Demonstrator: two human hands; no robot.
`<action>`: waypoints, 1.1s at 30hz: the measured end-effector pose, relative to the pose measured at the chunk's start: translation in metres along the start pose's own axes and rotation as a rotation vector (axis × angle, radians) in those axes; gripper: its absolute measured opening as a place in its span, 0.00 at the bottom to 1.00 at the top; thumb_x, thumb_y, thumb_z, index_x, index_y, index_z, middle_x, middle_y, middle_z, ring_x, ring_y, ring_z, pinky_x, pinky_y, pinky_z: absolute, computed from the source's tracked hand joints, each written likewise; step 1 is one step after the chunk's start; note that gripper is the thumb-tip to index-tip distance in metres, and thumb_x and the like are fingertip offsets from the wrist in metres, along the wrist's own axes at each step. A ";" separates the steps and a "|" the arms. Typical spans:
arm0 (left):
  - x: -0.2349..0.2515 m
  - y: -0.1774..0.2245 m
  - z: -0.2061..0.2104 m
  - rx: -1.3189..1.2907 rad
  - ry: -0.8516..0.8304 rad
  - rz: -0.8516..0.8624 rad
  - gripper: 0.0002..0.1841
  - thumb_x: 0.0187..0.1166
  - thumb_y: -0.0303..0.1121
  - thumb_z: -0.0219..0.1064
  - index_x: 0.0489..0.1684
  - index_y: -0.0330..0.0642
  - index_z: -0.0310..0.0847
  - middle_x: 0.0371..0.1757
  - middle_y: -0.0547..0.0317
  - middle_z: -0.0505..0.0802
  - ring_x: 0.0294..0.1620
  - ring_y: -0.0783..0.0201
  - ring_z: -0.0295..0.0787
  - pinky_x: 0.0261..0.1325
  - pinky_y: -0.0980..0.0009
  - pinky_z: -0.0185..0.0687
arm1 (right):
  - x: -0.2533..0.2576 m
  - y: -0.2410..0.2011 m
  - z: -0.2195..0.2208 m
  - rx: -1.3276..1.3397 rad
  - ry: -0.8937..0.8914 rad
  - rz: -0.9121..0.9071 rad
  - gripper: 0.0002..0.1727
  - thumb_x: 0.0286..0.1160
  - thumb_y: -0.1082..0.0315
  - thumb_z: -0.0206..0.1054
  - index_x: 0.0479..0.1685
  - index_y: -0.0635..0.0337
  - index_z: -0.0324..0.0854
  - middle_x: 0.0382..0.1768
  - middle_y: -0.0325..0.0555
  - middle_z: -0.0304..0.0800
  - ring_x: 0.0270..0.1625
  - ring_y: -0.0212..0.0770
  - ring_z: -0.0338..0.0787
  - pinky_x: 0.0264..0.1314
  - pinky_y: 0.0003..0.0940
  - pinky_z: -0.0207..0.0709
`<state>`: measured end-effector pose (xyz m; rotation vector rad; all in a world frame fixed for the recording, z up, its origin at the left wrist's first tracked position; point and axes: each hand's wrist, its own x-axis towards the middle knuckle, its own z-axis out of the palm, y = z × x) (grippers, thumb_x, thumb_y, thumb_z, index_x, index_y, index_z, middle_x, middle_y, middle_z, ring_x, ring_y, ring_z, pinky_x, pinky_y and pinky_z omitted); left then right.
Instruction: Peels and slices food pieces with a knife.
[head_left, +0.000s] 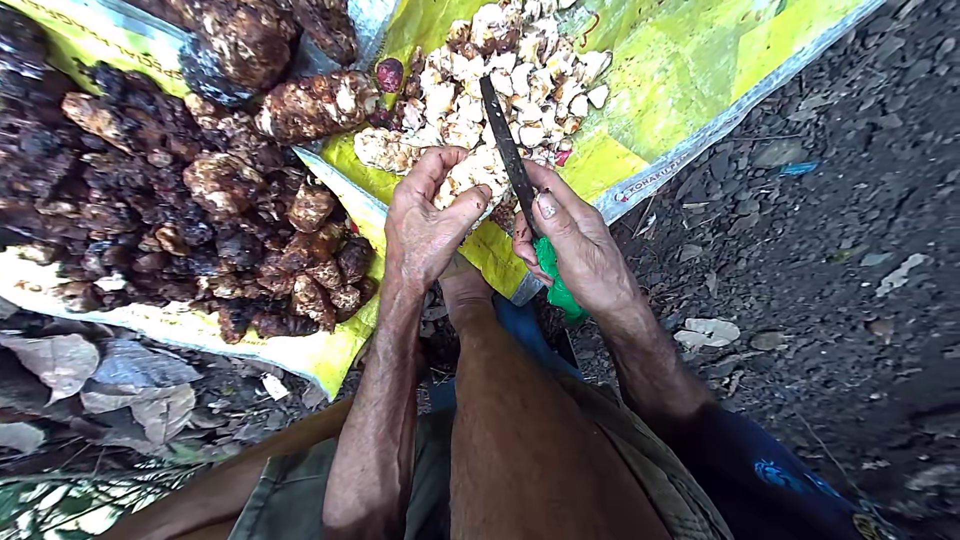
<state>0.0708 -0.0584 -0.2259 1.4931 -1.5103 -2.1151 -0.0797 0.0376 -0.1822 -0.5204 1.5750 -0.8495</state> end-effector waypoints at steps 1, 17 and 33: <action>0.002 0.000 0.000 0.010 0.009 0.016 0.15 0.79 0.34 0.65 0.63 0.53 0.81 0.50 0.64 0.92 0.39 0.67 0.90 0.36 0.68 0.89 | 0.000 0.000 0.000 -0.001 -0.001 0.000 0.29 0.94 0.52 0.39 0.90 0.45 0.63 0.30 0.39 0.77 0.17 0.34 0.73 0.12 0.27 0.68; 0.003 -0.009 0.009 0.148 0.009 0.066 0.11 0.78 0.33 0.65 0.56 0.53 0.77 0.45 0.65 0.90 0.40 0.68 0.89 0.36 0.66 0.87 | 0.002 0.013 0.003 -0.137 0.015 -0.027 0.29 0.94 0.54 0.41 0.91 0.48 0.61 0.29 0.38 0.79 0.21 0.34 0.77 0.15 0.28 0.71; 0.011 -0.016 0.028 0.081 0.027 -0.008 0.08 0.87 0.30 0.51 0.53 0.50 0.75 0.36 0.61 0.89 0.27 0.63 0.84 0.25 0.67 0.80 | 0.006 0.013 0.002 -0.106 0.086 0.181 0.27 0.95 0.48 0.41 0.90 0.30 0.62 0.23 0.39 0.75 0.14 0.36 0.70 0.10 0.27 0.63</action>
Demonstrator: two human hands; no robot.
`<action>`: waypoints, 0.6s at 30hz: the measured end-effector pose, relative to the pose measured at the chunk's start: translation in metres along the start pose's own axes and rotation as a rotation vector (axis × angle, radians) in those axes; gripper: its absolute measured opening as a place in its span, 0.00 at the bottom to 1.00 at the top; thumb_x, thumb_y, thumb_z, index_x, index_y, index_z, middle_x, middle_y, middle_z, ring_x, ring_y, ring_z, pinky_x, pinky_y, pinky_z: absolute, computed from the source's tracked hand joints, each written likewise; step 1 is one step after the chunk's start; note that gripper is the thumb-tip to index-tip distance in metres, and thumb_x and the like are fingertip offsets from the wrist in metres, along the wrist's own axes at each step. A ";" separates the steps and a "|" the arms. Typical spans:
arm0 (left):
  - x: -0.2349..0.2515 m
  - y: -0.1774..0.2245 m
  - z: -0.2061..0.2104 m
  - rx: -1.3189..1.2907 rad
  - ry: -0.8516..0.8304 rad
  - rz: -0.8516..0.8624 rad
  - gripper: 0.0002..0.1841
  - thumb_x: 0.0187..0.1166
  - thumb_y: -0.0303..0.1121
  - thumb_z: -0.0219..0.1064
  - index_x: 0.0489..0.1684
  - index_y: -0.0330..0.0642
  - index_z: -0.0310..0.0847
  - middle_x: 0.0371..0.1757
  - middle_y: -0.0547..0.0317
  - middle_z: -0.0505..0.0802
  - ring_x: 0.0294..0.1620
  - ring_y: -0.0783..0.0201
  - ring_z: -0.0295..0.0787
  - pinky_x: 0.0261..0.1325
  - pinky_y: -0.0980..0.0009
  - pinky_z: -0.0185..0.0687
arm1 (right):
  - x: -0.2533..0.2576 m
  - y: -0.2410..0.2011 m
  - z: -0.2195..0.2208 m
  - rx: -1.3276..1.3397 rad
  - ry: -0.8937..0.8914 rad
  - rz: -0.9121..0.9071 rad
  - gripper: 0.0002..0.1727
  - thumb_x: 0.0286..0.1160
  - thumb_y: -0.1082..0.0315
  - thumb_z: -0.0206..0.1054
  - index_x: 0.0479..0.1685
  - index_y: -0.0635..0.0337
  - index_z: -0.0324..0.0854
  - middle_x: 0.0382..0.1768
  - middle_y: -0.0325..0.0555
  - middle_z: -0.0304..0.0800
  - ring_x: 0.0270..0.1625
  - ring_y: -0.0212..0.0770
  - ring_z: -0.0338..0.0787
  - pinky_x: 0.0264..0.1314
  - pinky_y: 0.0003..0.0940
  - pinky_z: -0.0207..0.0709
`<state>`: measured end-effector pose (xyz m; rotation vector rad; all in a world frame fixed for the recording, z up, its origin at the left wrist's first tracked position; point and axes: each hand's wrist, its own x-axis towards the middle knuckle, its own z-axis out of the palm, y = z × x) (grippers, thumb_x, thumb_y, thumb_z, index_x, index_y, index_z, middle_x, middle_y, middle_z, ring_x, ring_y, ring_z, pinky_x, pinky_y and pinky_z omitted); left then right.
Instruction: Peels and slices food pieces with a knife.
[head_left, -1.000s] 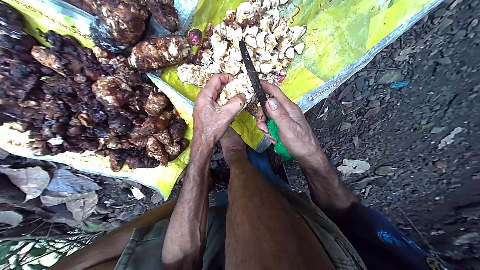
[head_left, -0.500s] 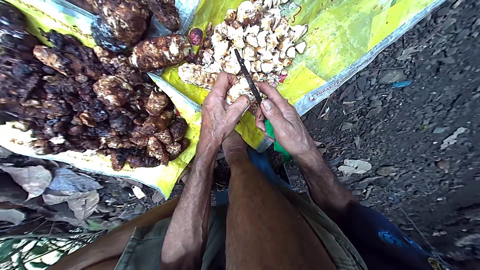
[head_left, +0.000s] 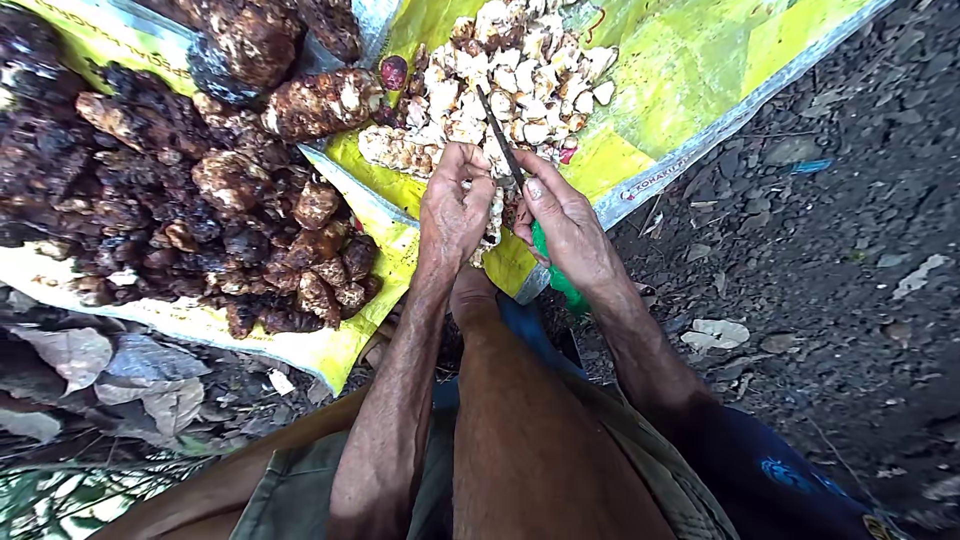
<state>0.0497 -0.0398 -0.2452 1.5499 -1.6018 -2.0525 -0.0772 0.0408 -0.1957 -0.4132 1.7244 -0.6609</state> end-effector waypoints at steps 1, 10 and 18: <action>0.000 0.001 -0.003 -0.014 -0.024 0.002 0.09 0.87 0.30 0.51 0.56 0.50 0.74 0.38 0.61 0.89 0.30 0.63 0.85 0.27 0.67 0.81 | 0.002 0.001 -0.002 0.045 -0.009 0.000 0.27 0.96 0.49 0.40 0.89 0.31 0.64 0.24 0.40 0.75 0.13 0.36 0.69 0.09 0.27 0.62; -0.001 0.008 -0.015 -0.250 -0.134 0.067 0.08 0.93 0.36 0.53 0.50 0.44 0.75 0.41 0.54 0.87 0.31 0.60 0.89 0.27 0.66 0.90 | 0.008 0.011 -0.011 0.469 -0.161 -0.010 0.27 0.94 0.44 0.36 0.82 0.40 0.67 0.21 0.39 0.71 0.09 0.31 0.65 0.06 0.22 0.63; -0.002 0.016 -0.018 -0.546 -0.186 -0.168 0.18 0.91 0.38 0.58 0.75 0.49 0.74 0.42 0.50 0.91 0.26 0.58 0.90 0.27 0.66 0.91 | 0.014 0.029 -0.011 0.788 -0.340 0.023 0.34 0.89 0.35 0.36 0.50 0.57 0.75 0.17 0.39 0.69 0.09 0.31 0.70 0.09 0.23 0.70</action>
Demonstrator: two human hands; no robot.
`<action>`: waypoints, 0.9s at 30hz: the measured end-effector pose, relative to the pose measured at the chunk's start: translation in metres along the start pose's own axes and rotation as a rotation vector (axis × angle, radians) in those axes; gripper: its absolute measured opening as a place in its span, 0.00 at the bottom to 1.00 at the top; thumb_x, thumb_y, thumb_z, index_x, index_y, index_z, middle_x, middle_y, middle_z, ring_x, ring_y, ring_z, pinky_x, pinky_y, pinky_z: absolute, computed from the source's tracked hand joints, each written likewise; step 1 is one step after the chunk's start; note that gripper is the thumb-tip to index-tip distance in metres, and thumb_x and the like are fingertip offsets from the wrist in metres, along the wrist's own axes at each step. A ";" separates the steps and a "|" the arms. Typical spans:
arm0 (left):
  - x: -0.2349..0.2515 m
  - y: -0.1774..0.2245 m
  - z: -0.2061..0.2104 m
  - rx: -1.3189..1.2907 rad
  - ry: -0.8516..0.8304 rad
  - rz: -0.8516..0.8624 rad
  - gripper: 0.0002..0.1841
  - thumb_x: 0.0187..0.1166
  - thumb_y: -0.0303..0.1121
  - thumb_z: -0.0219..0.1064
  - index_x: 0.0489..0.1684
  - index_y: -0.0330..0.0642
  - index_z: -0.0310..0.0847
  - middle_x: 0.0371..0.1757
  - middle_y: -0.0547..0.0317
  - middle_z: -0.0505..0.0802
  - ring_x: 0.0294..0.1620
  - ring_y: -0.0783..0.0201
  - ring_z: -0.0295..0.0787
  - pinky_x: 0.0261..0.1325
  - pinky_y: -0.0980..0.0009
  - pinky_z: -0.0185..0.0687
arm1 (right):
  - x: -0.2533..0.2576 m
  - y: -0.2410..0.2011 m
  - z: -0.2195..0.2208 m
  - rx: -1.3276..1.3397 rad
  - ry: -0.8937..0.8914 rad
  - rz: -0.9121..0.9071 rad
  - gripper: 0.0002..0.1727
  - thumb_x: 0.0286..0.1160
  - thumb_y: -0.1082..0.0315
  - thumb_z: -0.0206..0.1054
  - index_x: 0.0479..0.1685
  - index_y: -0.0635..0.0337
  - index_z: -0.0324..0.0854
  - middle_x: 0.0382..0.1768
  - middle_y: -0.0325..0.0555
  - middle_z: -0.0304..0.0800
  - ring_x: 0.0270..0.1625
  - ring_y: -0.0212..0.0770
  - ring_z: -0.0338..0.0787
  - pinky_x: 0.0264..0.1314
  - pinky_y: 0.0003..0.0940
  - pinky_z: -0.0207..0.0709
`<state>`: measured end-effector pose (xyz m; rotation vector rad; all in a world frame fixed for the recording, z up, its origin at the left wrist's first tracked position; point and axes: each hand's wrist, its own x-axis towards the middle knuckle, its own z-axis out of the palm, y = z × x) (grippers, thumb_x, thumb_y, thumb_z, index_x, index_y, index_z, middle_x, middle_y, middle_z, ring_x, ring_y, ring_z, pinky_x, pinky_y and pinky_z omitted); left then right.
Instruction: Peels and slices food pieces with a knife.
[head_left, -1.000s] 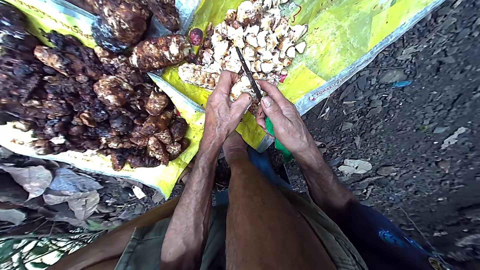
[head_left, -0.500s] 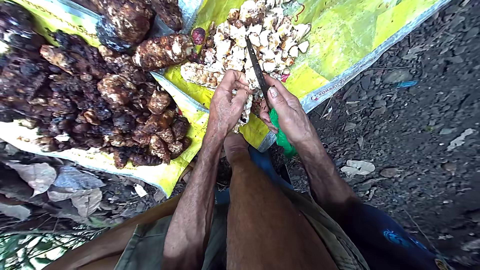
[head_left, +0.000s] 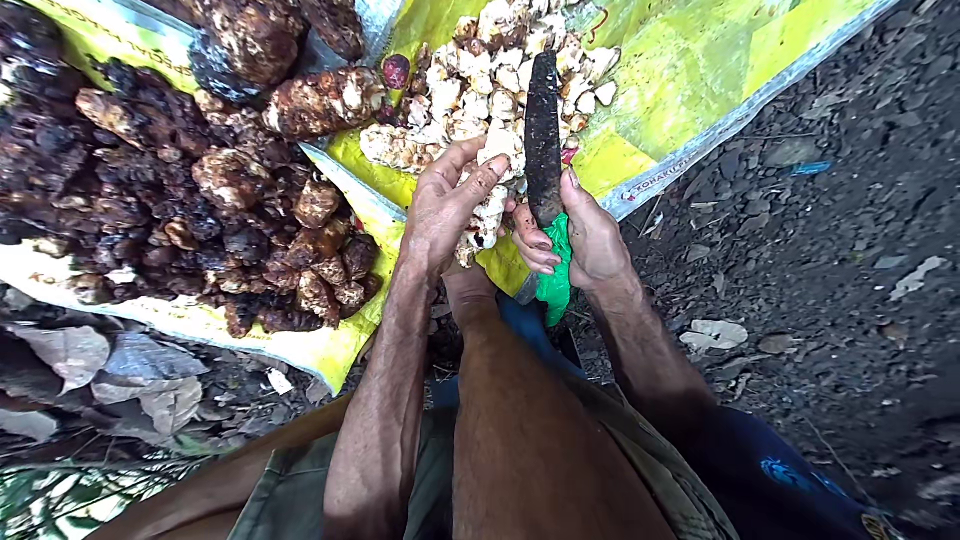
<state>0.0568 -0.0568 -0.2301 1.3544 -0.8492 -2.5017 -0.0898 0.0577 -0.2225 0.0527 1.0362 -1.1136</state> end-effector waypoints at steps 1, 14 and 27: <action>-0.001 0.000 0.001 -0.047 0.003 -0.026 0.15 0.91 0.40 0.57 0.67 0.45 0.78 0.36 0.49 0.91 0.22 0.59 0.89 0.24 0.67 0.90 | 0.000 0.000 0.000 -0.025 -0.006 -0.009 0.34 0.89 0.35 0.37 0.51 0.57 0.75 0.17 0.39 0.69 0.09 0.31 0.69 0.09 0.23 0.69; -0.002 -0.002 -0.003 0.524 0.140 0.175 0.12 0.90 0.40 0.59 0.66 0.53 0.76 0.45 0.64 0.93 0.39 0.65 0.91 0.38 0.67 0.89 | -0.005 -0.009 0.024 -0.483 0.190 -0.161 0.29 0.95 0.50 0.35 0.89 0.44 0.62 0.22 0.41 0.72 0.10 0.34 0.65 0.07 0.25 0.63; -0.004 0.000 0.001 0.953 0.217 0.329 0.09 0.89 0.38 0.61 0.60 0.52 0.74 0.33 0.63 0.85 0.24 0.67 0.82 0.21 0.70 0.79 | -0.005 -0.011 0.035 -0.711 0.234 -0.106 0.31 0.94 0.52 0.41 0.96 0.38 0.50 0.28 0.40 0.76 0.17 0.36 0.73 0.13 0.28 0.69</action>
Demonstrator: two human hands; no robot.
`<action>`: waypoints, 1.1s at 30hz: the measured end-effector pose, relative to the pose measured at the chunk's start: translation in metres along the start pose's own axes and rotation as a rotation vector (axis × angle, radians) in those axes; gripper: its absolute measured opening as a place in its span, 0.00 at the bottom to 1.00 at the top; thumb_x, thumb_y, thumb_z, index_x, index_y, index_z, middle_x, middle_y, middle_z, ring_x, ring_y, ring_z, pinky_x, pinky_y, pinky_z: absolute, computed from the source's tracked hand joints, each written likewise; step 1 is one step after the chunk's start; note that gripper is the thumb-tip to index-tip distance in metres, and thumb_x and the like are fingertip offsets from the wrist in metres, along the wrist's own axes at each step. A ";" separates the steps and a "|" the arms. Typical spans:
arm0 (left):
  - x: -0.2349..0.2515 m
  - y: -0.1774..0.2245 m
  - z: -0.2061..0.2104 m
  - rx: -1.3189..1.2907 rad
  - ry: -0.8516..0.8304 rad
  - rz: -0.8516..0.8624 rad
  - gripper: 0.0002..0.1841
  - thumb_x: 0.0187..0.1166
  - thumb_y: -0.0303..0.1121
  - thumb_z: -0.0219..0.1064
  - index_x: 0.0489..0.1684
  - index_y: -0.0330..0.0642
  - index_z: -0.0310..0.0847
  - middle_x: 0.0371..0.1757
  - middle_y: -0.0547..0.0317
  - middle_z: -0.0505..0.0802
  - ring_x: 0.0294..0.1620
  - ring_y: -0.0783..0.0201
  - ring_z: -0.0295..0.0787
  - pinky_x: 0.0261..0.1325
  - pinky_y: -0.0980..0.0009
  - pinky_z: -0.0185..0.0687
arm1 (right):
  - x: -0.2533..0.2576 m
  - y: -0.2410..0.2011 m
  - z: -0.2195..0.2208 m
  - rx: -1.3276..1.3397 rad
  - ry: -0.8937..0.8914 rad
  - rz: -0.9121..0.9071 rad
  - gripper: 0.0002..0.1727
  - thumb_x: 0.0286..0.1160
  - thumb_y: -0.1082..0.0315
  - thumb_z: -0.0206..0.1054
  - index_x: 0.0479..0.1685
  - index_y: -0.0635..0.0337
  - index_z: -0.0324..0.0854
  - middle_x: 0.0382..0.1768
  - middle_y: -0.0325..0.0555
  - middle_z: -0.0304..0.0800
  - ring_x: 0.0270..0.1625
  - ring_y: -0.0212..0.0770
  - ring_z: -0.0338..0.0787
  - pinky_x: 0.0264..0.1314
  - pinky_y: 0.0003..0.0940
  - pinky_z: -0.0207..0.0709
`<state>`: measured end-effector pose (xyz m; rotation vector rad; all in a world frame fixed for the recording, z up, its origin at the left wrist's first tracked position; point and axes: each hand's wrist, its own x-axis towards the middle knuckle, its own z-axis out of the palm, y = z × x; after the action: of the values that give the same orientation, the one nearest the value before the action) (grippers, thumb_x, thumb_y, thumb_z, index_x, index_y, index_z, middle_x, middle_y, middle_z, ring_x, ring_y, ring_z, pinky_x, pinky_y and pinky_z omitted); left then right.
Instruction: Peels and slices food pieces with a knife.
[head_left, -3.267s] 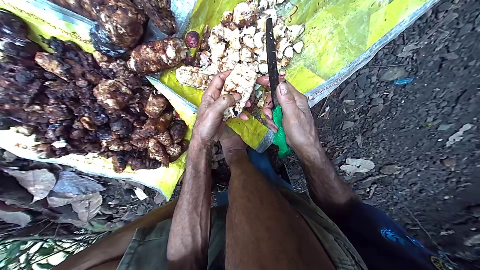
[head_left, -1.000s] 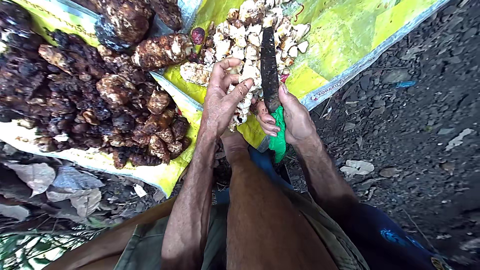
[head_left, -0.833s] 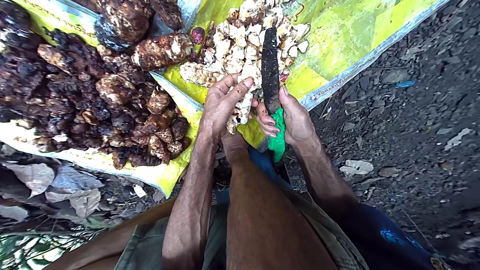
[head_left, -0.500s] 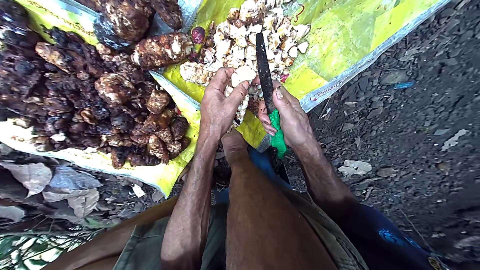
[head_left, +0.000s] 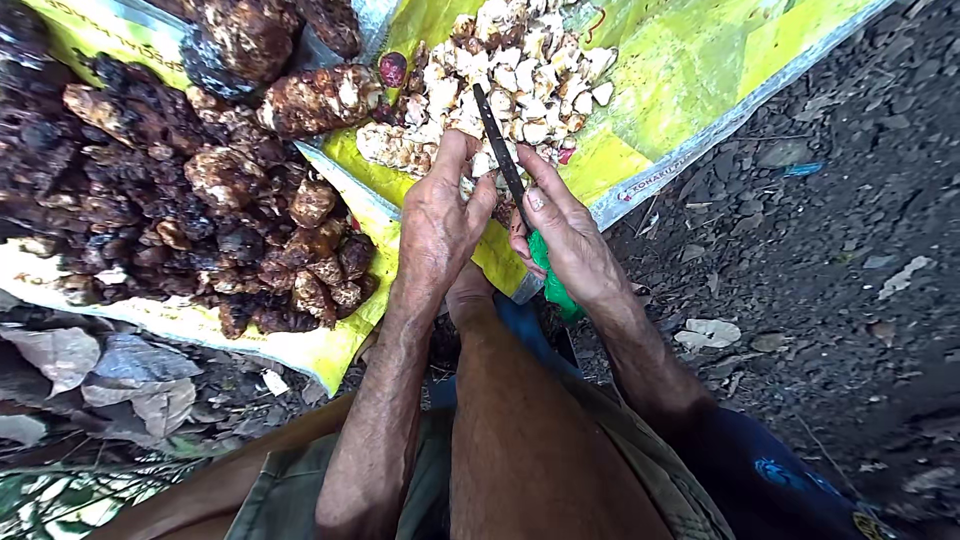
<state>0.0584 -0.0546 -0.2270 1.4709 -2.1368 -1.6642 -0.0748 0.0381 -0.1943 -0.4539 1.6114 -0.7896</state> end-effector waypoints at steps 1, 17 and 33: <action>-0.001 0.000 0.001 0.045 0.007 0.017 0.08 0.89 0.38 0.61 0.59 0.52 0.74 0.32 0.62 0.85 0.23 0.67 0.82 0.20 0.68 0.79 | 0.000 0.000 0.000 -0.014 0.004 0.010 0.31 0.94 0.52 0.41 0.96 0.38 0.50 0.28 0.40 0.77 0.18 0.36 0.74 0.13 0.28 0.69; 0.012 -0.010 0.014 0.080 0.136 0.161 0.08 0.80 0.31 0.65 0.53 0.45 0.81 0.41 0.58 0.90 0.36 0.63 0.88 0.34 0.62 0.83 | 0.004 -0.007 0.008 -0.128 0.112 0.015 0.29 0.95 0.53 0.43 0.94 0.32 0.55 0.22 0.41 0.73 0.13 0.36 0.71 0.08 0.28 0.64; -0.004 0.006 0.016 -0.137 0.075 0.209 0.05 0.81 0.25 0.61 0.44 0.45 0.82 0.39 0.59 0.88 0.36 0.69 0.87 0.34 0.71 0.84 | 0.023 0.012 0.007 -0.061 0.146 0.043 0.20 0.95 0.51 0.42 0.69 0.47 0.72 0.33 0.41 0.81 0.16 0.35 0.74 0.12 0.31 0.69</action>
<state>0.0479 -0.0405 -0.2275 1.2075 -2.0137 -1.6190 -0.0712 0.0294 -0.2192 -0.4111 1.7785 -0.7572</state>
